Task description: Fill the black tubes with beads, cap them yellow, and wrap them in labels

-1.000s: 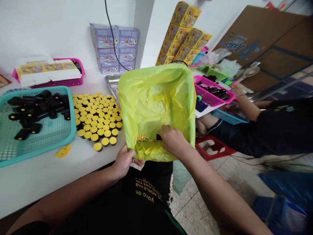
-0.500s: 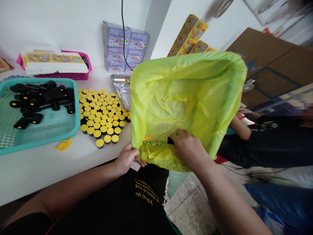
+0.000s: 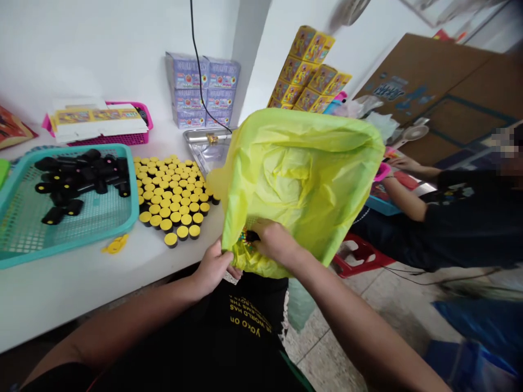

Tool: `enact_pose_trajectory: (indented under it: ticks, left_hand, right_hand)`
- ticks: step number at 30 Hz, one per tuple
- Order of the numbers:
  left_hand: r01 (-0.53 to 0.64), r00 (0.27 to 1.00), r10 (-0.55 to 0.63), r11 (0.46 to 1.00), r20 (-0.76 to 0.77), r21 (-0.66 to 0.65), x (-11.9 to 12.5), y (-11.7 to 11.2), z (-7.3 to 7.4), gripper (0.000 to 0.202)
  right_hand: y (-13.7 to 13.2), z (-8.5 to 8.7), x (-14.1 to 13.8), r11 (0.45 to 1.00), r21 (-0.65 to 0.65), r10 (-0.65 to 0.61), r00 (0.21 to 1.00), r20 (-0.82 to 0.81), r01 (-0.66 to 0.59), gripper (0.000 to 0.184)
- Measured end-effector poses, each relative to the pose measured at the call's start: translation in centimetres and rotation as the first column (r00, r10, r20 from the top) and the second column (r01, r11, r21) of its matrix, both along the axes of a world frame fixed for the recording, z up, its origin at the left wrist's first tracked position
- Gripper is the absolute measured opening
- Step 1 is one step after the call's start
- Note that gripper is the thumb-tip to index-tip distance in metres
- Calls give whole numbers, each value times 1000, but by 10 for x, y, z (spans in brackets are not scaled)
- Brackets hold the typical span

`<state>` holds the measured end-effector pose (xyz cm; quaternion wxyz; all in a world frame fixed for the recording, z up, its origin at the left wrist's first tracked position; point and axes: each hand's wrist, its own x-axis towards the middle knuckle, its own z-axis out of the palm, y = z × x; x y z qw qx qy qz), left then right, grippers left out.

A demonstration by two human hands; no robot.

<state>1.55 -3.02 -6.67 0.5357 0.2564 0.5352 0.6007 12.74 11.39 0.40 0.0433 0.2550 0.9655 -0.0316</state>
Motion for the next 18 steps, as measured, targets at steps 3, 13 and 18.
enact_pose_trajectory:
  ticks: [3, 13, 18]
  left_hand:
    - [4, 1000, -4, 1000, -8, -23, 2, -1, 2, 56]
    - [-50, 997, 52, 998, 57, -34, -4, 12, 15, 53]
    - [-32, 997, 37, 998, 71, -59, -8, 30, 23, 41]
  right_hand:
    - [-12, -5, -9, 996, -70, -59, 995, -76, 53, 30]
    - [0, -29, 24, 982, -154, -180, 811, -557, 112, 19]
    - [4, -29, 38, 988, 139, 48, 699, -713, 74, 15]
